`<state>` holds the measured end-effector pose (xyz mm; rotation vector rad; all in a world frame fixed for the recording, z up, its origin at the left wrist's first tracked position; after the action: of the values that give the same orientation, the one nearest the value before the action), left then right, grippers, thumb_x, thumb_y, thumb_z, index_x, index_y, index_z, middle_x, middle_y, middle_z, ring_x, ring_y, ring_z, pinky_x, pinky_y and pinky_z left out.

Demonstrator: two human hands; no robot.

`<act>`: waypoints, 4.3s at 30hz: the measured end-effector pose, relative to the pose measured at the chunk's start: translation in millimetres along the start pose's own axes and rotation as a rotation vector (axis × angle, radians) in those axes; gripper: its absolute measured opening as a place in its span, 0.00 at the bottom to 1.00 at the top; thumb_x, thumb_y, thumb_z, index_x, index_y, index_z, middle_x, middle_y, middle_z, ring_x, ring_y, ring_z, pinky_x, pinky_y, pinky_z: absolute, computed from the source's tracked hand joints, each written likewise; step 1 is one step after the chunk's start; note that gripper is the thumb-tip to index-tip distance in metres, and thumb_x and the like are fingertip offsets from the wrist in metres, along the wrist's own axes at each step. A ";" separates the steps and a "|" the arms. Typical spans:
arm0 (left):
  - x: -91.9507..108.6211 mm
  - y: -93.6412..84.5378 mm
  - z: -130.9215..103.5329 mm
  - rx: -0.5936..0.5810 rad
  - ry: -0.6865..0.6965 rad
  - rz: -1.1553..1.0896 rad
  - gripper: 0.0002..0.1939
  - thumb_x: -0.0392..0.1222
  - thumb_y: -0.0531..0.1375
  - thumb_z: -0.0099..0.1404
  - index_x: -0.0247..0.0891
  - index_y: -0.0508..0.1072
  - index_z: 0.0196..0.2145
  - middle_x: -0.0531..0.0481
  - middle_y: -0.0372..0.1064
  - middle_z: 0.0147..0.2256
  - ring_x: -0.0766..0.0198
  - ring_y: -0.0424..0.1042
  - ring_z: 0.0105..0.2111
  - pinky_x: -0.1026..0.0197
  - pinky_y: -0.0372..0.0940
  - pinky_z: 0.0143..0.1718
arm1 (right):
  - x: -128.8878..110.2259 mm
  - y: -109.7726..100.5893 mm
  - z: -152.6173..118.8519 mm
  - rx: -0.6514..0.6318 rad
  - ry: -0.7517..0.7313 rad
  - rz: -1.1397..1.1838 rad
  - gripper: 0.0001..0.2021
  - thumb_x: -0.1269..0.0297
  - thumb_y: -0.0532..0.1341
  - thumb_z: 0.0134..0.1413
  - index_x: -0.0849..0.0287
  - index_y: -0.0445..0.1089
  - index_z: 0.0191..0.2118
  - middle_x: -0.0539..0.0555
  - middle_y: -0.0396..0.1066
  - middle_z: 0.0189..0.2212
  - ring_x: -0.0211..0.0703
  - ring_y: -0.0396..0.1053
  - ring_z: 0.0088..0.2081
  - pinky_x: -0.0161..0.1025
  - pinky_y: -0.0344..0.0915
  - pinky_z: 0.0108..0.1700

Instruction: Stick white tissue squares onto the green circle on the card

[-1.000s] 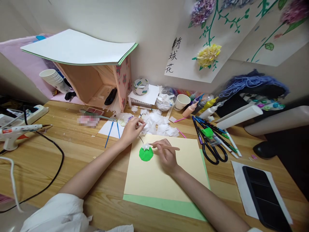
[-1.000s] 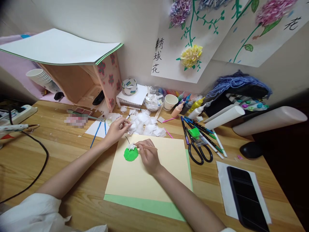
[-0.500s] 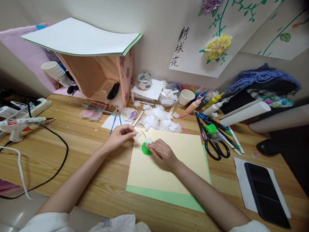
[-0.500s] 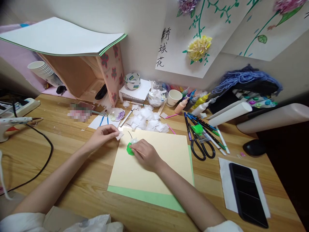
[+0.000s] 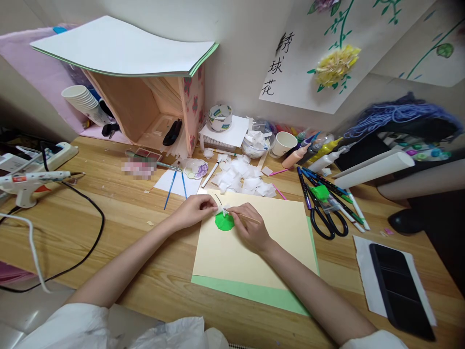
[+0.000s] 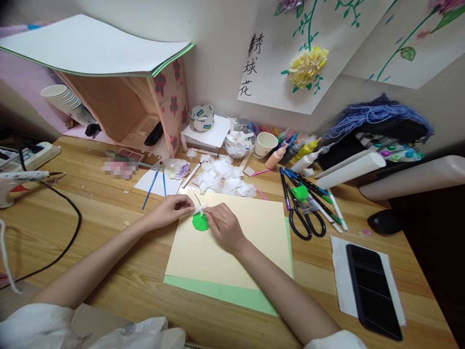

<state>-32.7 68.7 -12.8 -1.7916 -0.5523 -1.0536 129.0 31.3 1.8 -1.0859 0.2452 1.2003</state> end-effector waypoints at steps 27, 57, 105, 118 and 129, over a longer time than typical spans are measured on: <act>18.7 3.9 -14.0 0.253 0.160 0.479 0.07 0.41 0.52 0.65 0.37 0.67 0.35 0.47 0.66 0.35 0.60 0.65 0.37 0.59 0.60 0.37 | 1.1 0.5 -0.6 -0.002 0.000 -0.001 0.10 0.75 0.54 0.58 0.57 0.67 0.43 0.54 0.74 0.34 0.43 0.66 0.35 0.43 0.64 0.38; 10.8 9.1 -12.4 0.192 0.273 0.352 0.06 0.40 0.55 0.64 0.38 0.69 0.31 0.51 0.67 0.29 0.64 0.64 0.33 0.61 0.58 0.34 | -8.7 -8.0 -5.1 0.088 -0.164 0.008 0.12 0.75 0.53 0.58 0.56 0.66 0.45 0.54 0.74 0.32 0.43 0.68 0.32 0.43 0.65 0.34; 7.9 16.6 -1.9 0.254 0.126 0.396 0.06 0.41 0.54 0.62 0.38 0.66 0.29 0.52 0.66 0.27 0.63 0.64 0.31 0.59 0.57 0.31 | -0.5 5.4 0.6 -0.008 -0.014 -0.062 0.08 0.74 0.53 0.60 0.58 0.66 0.41 0.55 0.73 0.33 0.44 0.66 0.35 0.43 0.65 0.38; 8.5 17.5 -2.1 0.265 0.138 0.424 0.07 0.42 0.53 0.64 0.38 0.65 0.29 0.52 0.66 0.27 0.63 0.64 0.30 0.60 0.56 0.31 | -1.1 6.1 1.6 -0.012 -0.027 -0.075 0.08 0.74 0.52 0.60 0.58 0.66 0.40 0.55 0.73 0.33 0.45 0.66 0.35 0.44 0.65 0.37; 9.6 17.1 -2.2 0.274 0.135 0.443 0.06 0.41 0.53 0.63 0.39 0.65 0.29 0.52 0.66 0.27 0.63 0.64 0.30 0.60 0.56 0.31 | 0.2 6.3 3.9 -0.014 -0.008 -0.068 0.08 0.72 0.51 0.62 0.57 0.66 0.40 0.54 0.73 0.33 0.45 0.66 0.35 0.45 0.64 0.38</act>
<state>-16.0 58.3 -12.9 -1.4962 -0.1901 -0.7439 122.3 34.3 0.2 -1.0928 0.1924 1.1475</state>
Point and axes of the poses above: each hand's wrist, its own z-axis towards the middle knuckle, its own y-axis out of the palm, x = y × z, the point moved 6 cm from there along z, towards the middle knuckle
